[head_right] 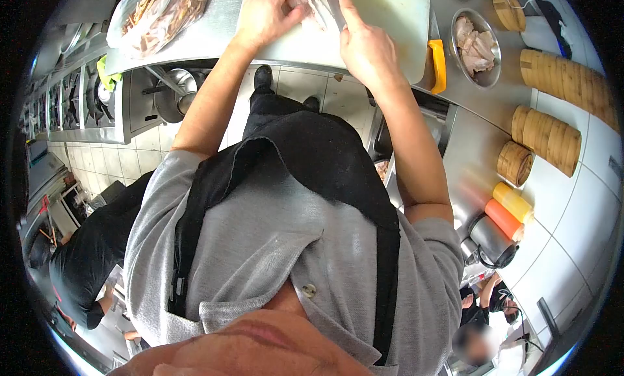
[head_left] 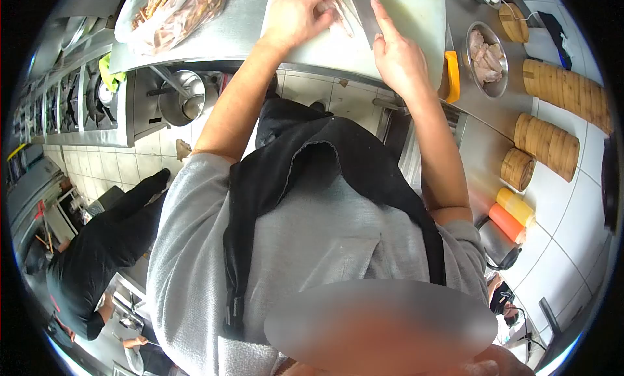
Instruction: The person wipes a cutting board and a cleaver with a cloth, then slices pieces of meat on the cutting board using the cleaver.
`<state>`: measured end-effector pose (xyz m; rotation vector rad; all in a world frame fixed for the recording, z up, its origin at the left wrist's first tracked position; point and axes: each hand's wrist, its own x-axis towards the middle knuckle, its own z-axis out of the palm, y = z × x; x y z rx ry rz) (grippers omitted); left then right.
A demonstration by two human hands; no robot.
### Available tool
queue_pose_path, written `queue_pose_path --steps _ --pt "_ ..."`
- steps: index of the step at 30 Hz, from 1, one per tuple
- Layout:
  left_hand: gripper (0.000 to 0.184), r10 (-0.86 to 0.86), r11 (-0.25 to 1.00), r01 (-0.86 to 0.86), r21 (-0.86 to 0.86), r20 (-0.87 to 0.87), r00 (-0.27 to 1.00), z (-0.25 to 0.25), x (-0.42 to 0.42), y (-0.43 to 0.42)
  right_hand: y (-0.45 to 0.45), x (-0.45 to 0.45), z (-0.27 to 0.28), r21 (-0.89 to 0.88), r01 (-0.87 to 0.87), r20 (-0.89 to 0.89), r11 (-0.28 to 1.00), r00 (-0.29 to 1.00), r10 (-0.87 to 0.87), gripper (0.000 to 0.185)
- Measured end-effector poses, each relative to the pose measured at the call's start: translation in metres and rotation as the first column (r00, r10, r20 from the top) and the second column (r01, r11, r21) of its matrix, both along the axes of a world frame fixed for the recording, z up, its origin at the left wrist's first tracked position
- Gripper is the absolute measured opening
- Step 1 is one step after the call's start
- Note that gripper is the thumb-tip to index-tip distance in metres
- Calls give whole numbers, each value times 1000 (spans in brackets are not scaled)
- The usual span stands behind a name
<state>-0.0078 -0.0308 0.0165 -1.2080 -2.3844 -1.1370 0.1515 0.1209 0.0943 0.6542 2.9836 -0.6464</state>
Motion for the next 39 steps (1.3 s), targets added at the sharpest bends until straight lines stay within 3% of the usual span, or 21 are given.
queue_pose_path --steps 5,11,14,18,21,28,31,39 --pt "25 13 1000 -14 -16 -44 999 -1 -3 1 -5 5 7 90 -183 40 979 983 180 70" --pt "18 23 1000 -22 19 -18 1000 -4 -3 2 -14 6 9 119 -201 160 972 970 182 71" --pt "17 41 999 -41 3 -17 999 -3 -4 2 -15 4 8 162 -244 134 956 965 224 71" --pt "15 8 1000 -8 -3 -34 999 -7 -6 3 -15 -7 -12 133 -207 64 969 978 200 71" --pt "14 -5 1000 5 -17 -41 999 -4 -3 1 -4 -6 -12 -14 -48 53 999 997 49 68" --pt "11 54 998 -55 7 64 996 -2 -1 3 -9 3 9 47 -132 50 990 990 129 66" --pt "10 23 999 -22 40 -33 999 2 -3 3 -14 5 9 78 -188 83 979 980 181 66" --pt "8 38 997 -34 67 -60 998 -7 -5 4 -16 7 23 68 -216 178 974 963 201 69"
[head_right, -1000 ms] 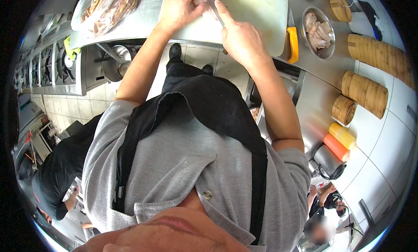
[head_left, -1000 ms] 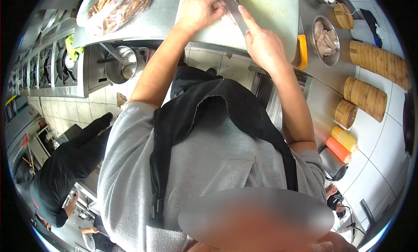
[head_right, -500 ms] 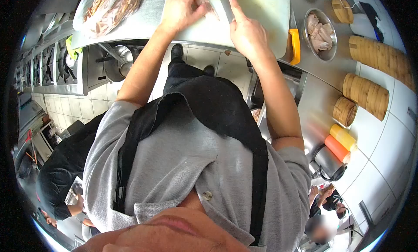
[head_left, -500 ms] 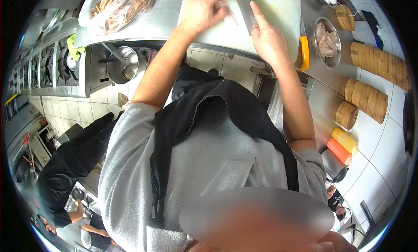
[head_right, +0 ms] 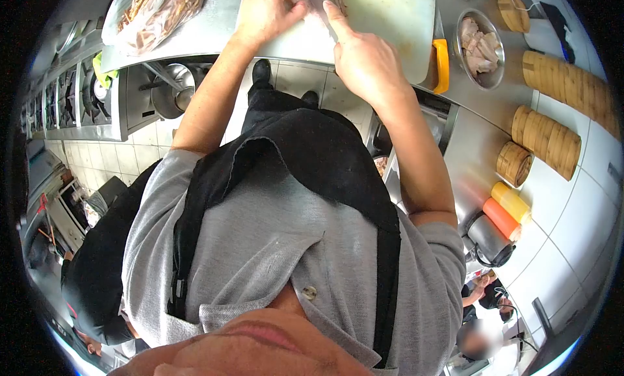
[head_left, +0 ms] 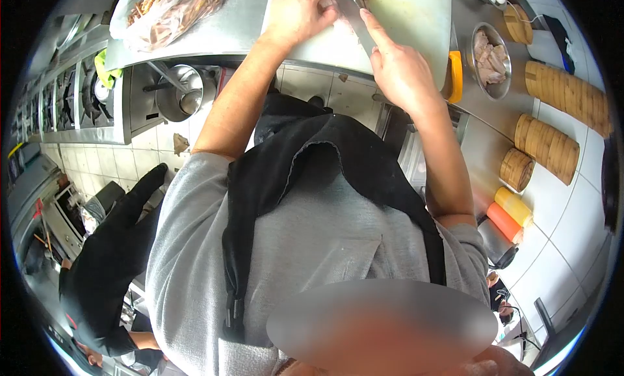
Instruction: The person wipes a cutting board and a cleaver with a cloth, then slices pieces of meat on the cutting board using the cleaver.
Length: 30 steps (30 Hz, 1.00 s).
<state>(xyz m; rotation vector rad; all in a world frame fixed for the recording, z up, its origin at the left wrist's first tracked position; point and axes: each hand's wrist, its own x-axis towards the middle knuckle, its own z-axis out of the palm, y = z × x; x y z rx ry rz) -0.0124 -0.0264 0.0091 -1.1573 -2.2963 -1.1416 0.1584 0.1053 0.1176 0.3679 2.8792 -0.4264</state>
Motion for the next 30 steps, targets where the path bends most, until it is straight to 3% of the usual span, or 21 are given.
queue_pose_path --steps 4,7,10,12,14,16,22,30 --pt "9 -7 1000 7 13 5 1000 2 0 -1 0 -4 -7 -12 3 36 1000 999 -2 69" --pt "10 -41 996 46 -76 62 997 8 -1 -2 1 -11 -28 -57 36 -79 998 996 -41 70" --pt "11 -68 998 68 -15 38 997 13 1 -2 11 -13 -34 -71 123 -26 990 992 -125 68" --pt "12 -66 998 67 -21 13 998 13 -2 -5 21 -15 -39 -63 111 -245 992 962 -123 67" --pt "13 -59 998 60 -35 12 998 9 0 -8 23 -11 -27 -84 166 -170 983 969 -178 66" --pt "13 8 999 -6 -49 57 998 10 5 -6 20 -6 -15 -100 123 -136 987 981 -136 66" --pt "13 -44 995 47 -84 43 998 21 4 -9 4 0 -15 -27 1 -93 1000 996 -3 68" --pt "12 -22 991 27 -127 44 999 19 2 -10 0 0 -21 -8 0 -62 1000 998 0 68"
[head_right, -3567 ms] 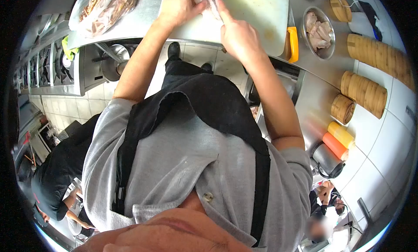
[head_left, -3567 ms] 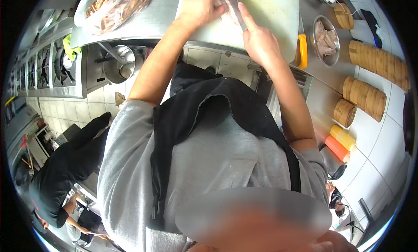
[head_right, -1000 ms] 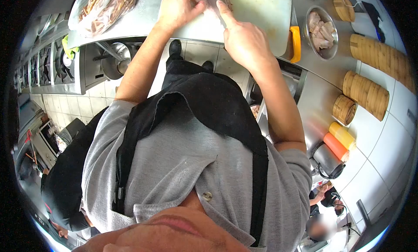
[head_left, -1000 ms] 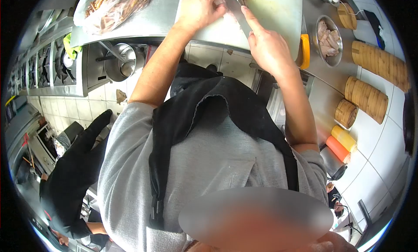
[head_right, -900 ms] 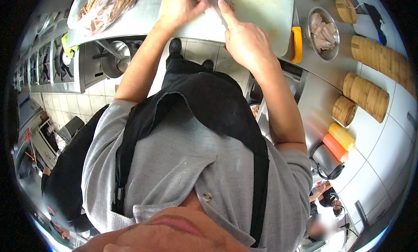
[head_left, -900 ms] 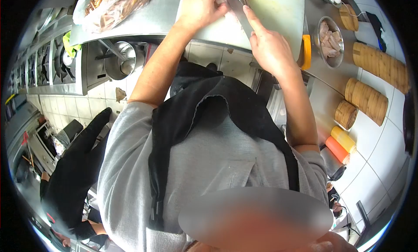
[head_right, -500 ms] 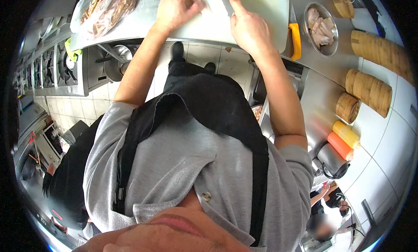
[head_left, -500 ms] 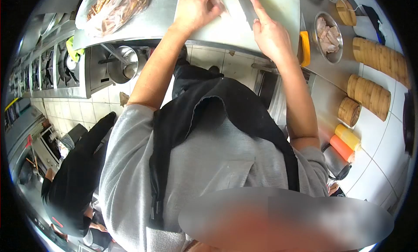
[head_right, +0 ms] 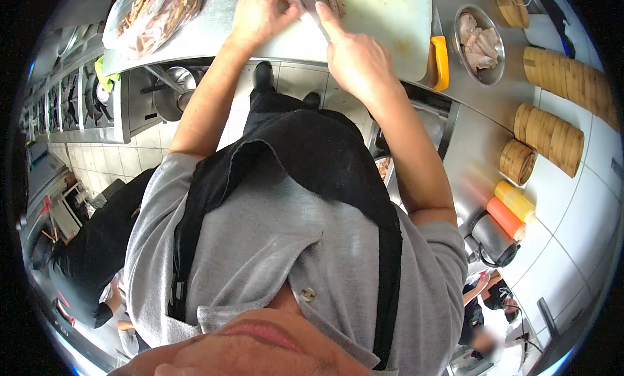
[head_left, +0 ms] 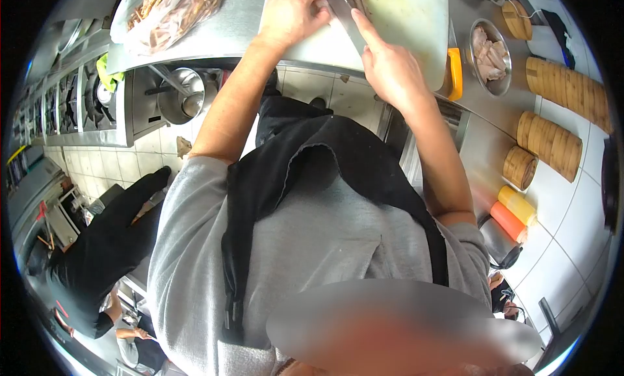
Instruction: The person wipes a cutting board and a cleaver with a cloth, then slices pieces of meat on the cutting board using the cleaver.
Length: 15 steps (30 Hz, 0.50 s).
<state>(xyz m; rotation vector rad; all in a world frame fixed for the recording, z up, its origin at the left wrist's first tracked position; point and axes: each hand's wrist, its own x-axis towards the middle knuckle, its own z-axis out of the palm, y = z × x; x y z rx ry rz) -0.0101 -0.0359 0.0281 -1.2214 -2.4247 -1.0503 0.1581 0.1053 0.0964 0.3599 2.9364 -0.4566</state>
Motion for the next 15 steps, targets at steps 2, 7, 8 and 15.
queue_pose_path --steps 2,7,8,15 --pt "12 -12 1000 12 -8 -4 1000 3 2 -1 2 -7 -10 -9 20 -20 1000 1000 -20 68" --pt "13 7 997 -6 -72 11 1000 1 1 -1 13 -19 -11 -60 114 -141 992 983 -122 67" --pt "13 7 997 -6 -74 10 1000 -2 0 -2 14 -17 -7 -62 114 -141 992 982 -122 67" --pt "15 -21 1000 21 -11 -1 1000 0 -1 -3 2 0 5 3 -1 -47 1000 999 1 67"
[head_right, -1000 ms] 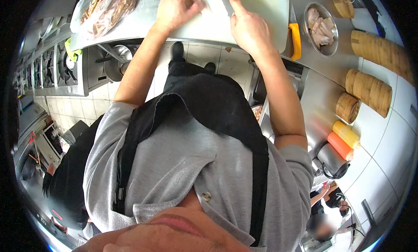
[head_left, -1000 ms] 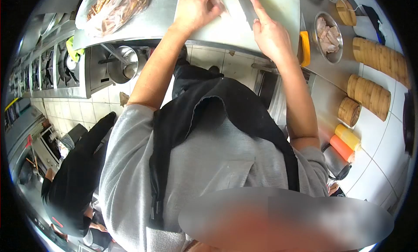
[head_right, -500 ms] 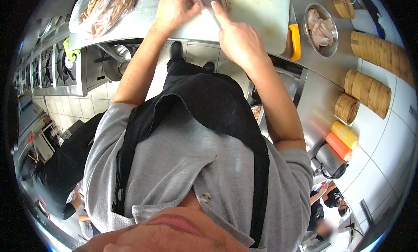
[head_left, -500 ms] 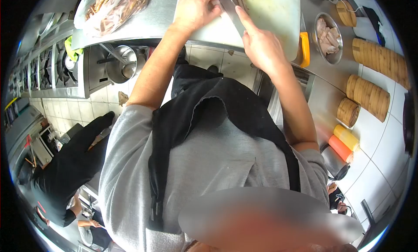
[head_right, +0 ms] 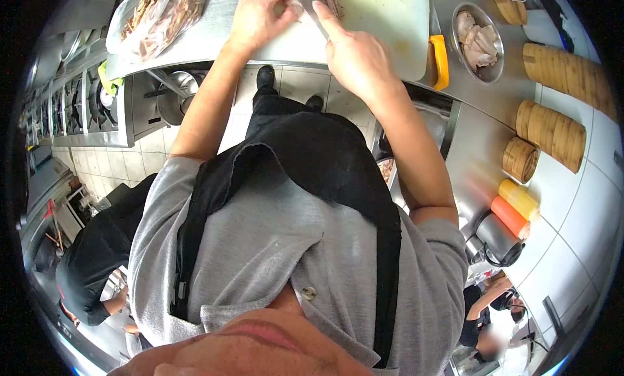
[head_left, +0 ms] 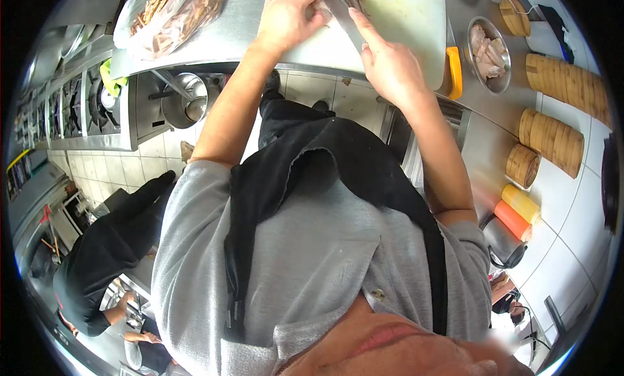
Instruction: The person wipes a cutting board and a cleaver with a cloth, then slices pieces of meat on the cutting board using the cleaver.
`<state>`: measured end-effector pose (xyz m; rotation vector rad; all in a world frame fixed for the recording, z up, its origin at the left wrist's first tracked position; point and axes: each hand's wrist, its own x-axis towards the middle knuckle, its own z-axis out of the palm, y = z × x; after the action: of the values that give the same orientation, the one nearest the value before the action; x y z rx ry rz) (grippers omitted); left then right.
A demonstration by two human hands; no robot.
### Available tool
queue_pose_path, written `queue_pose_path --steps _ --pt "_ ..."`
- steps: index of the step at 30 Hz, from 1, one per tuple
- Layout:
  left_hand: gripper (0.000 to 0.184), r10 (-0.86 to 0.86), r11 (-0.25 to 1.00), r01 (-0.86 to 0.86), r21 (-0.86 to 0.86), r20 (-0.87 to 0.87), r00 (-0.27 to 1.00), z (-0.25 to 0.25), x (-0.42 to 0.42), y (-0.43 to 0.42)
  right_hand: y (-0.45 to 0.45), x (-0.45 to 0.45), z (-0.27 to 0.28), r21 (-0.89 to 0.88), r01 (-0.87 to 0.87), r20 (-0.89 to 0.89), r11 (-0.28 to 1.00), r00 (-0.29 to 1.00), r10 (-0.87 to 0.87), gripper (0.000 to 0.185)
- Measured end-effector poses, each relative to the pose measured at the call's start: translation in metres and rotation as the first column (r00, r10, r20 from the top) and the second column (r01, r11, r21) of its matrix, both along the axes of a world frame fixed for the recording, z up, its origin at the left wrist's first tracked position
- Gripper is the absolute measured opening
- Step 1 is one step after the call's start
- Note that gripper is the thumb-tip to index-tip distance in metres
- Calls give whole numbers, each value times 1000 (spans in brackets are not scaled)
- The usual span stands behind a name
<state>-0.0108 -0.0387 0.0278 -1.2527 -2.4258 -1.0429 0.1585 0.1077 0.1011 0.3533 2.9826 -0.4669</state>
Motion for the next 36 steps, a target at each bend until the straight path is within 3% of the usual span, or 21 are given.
queue_pose_path --steps 8,10,17,19,29,32,34,36 --pt "14 -18 1000 17 -17 -26 1000 -2 -2 -1 -3 1 -12 22 -45 4 999 999 45 68" --pt "15 -12 998 16 -66 60 998 -8 -3 1 -4 -9 -17 -18 -16 -30 1000 999 16 67" --pt "16 8 1000 -8 20 19 1000 0 3 -4 13 -6 -16 -92 106 -84 990 990 -113 66" --pt "16 38 998 -34 -45 84 996 2 6 -3 7 1 -4 -90 73 -36 993 996 -76 65" --pt "15 -14 999 16 -32 58 998 0 3 -4 -9 -3 -14 -28 2 34 1000 999 -1 67" --pt "18 -4 1000 4 -25 -1 1000 -10 -2 -1 -3 -18 -23 -78 25 -50 997 998 -28 66" --pt "32 -9 994 6 -112 -26 1000 -28 -10 -4 4 -21 -24 -108 79 -53 991 995 -85 64" --pt "28 -12 997 10 -77 -17 1000 -33 -11 -5 12 -12 -20 -171 96 -97 980 989 -114 64"
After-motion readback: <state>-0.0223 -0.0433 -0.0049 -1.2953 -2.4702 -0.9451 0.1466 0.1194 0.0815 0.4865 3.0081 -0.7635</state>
